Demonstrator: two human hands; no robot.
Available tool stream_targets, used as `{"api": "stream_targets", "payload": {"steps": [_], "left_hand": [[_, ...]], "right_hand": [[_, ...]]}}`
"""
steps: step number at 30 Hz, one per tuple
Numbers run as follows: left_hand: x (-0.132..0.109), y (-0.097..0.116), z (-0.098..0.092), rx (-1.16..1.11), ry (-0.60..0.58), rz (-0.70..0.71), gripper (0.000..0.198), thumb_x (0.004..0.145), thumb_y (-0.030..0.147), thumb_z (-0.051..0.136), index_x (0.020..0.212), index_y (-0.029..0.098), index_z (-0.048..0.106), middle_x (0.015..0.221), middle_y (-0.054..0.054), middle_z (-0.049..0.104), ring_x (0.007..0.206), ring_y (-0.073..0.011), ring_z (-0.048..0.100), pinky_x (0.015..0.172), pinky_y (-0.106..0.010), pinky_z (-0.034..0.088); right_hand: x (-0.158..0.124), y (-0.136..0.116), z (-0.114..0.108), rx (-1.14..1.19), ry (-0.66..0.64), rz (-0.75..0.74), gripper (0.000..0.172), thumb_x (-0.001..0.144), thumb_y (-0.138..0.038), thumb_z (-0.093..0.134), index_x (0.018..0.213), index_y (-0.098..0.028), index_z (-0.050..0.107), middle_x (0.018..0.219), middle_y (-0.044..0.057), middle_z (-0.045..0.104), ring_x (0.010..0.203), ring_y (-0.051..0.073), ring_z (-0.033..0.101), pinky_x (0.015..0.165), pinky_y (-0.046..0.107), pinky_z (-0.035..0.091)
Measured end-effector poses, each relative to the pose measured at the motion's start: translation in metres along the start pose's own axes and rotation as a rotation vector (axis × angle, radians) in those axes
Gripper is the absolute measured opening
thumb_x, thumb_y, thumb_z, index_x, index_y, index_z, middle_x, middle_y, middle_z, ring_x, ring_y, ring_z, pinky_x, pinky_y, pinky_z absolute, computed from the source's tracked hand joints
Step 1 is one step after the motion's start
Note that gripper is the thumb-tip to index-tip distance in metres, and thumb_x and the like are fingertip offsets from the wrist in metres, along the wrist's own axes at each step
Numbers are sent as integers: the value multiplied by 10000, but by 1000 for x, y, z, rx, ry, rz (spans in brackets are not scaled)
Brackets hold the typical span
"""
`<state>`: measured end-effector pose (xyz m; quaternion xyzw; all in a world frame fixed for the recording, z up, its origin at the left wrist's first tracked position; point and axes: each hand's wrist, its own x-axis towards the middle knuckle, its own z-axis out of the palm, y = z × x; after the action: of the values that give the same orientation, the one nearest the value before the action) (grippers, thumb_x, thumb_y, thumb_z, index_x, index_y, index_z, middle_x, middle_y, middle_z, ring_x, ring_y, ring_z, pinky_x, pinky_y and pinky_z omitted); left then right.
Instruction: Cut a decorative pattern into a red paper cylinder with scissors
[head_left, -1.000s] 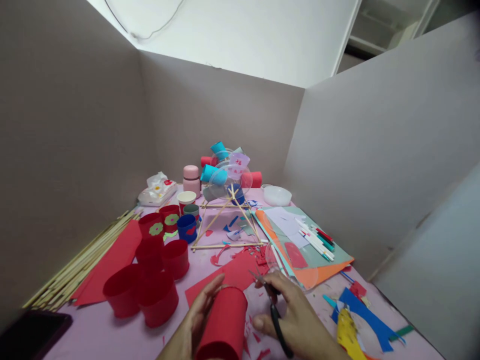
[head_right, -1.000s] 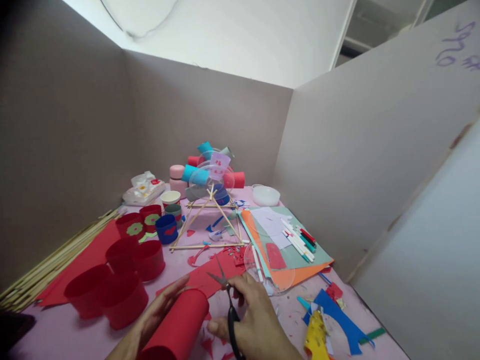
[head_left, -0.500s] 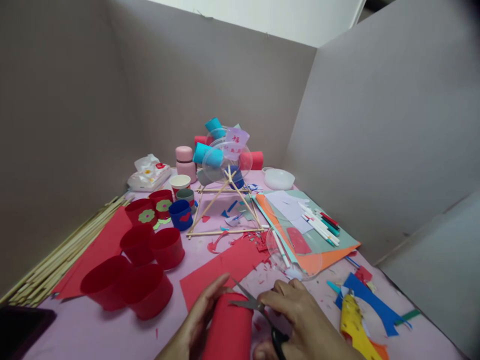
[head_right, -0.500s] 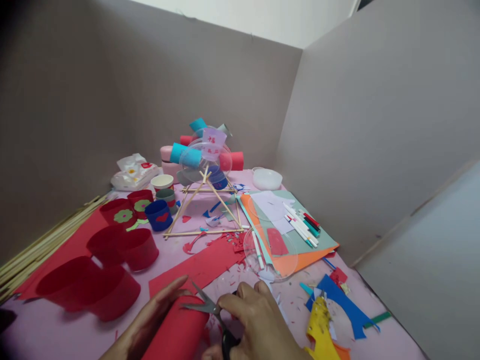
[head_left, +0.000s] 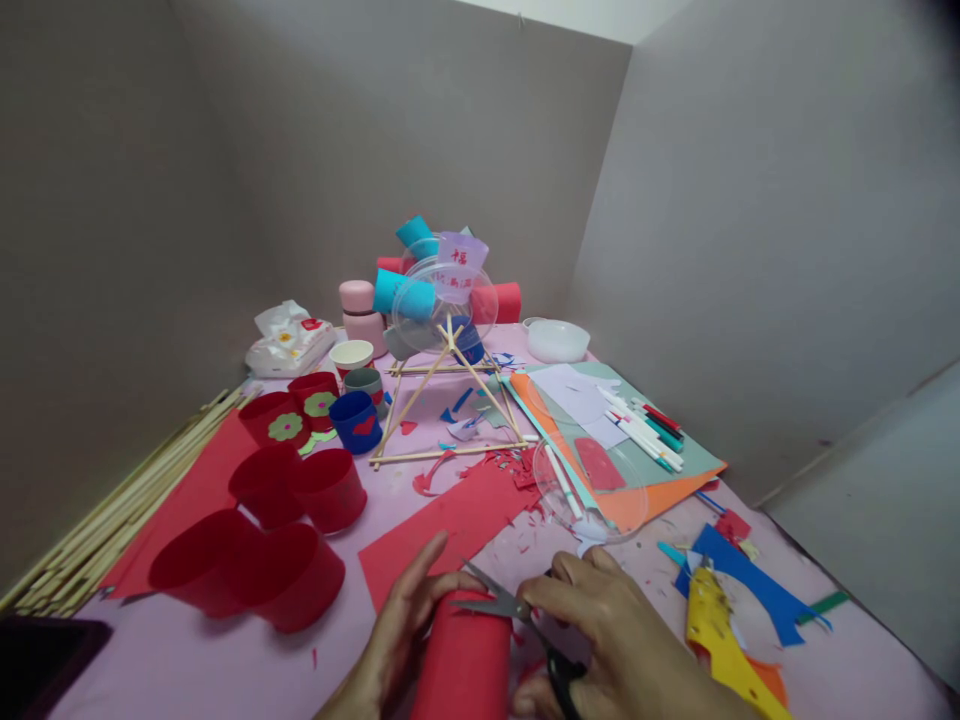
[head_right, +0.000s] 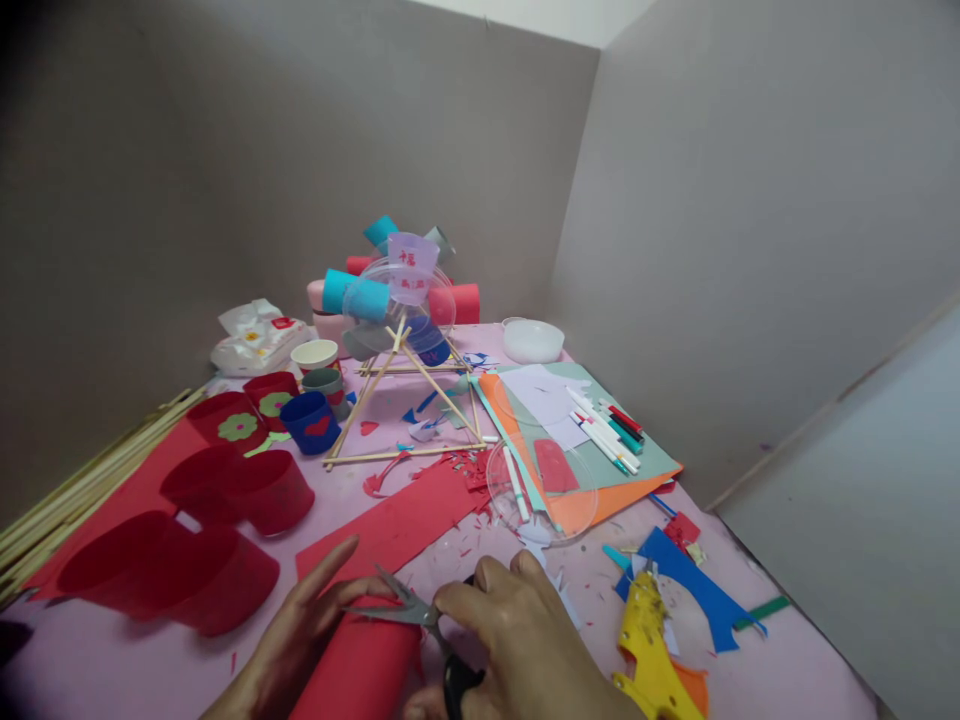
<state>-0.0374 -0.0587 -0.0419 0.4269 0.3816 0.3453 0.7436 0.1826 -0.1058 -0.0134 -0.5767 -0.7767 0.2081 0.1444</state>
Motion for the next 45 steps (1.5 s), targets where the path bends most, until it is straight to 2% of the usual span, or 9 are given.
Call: {"api": "stream_targets", "payload": {"steps": [6,9,13,17,24,28,36,40,45], "left_hand": [[-7,2,3,13,-14,31,610,774,542,598,1337,365,442,925,-13,727,1011,-270,645,972,-419,415],[-8,6,3,32,-18,20,606,775,530,606,1335,359,450,902,-9,726,974,-272,660,968,-430,417],[-6,13,6,40,-49,21,567,782,569,574,1293,330,507,907,-28,724,957,-278,668,964,-434,419],[-4,20,11,49,-70,-53,549,792,586,540,1253,288,558,812,-30,731,914,-299,684,962,-453,428],[-10,27,12,51,-125,-38,512,757,544,613,1199,287,587,888,-23,739,979,-300,669,1008,-485,380],[-10,31,16,46,-154,-87,536,756,538,606,1225,283,567,873,-30,741,1019,-321,652,1005,-496,379],[-11,34,20,61,-137,-70,450,734,562,630,1090,288,662,815,-13,752,938,-308,686,981,-468,419],[-13,33,19,53,-94,-37,481,800,550,561,1219,315,584,836,-11,753,958,-294,684,969,-454,434],[-14,27,16,63,-74,-7,611,803,543,559,1361,327,434,839,-20,748,923,-309,691,934,-470,451]], "right_hand": [[-1,2,-3,-7,-30,-24,465,662,-644,672,938,-270,682,833,70,639,768,251,516,662,313,308],[-1,1,-6,-15,-36,0,445,665,-624,683,942,-276,688,852,73,650,783,264,525,661,316,313],[-2,-1,-11,-31,-45,3,419,638,-529,755,971,-281,692,863,69,662,784,261,550,657,309,326],[-1,-2,-11,-60,-44,-21,392,601,-444,799,934,-264,700,835,69,675,757,258,572,648,303,340],[-3,0,-7,-71,43,-88,384,580,-491,799,870,-254,716,747,49,687,661,216,590,584,266,343],[-4,2,-4,-35,87,-100,355,584,-497,791,840,-262,718,702,30,681,618,190,593,553,249,326],[-5,0,-6,57,94,-109,342,657,-584,714,799,-273,716,637,0,640,566,147,556,511,232,291],[-4,-1,-7,73,96,-119,397,687,-633,660,795,-255,711,618,-2,628,549,139,543,504,232,293],[-5,-1,-5,81,105,-131,422,704,-642,637,715,-222,675,586,-10,613,521,125,525,496,233,283]]}}
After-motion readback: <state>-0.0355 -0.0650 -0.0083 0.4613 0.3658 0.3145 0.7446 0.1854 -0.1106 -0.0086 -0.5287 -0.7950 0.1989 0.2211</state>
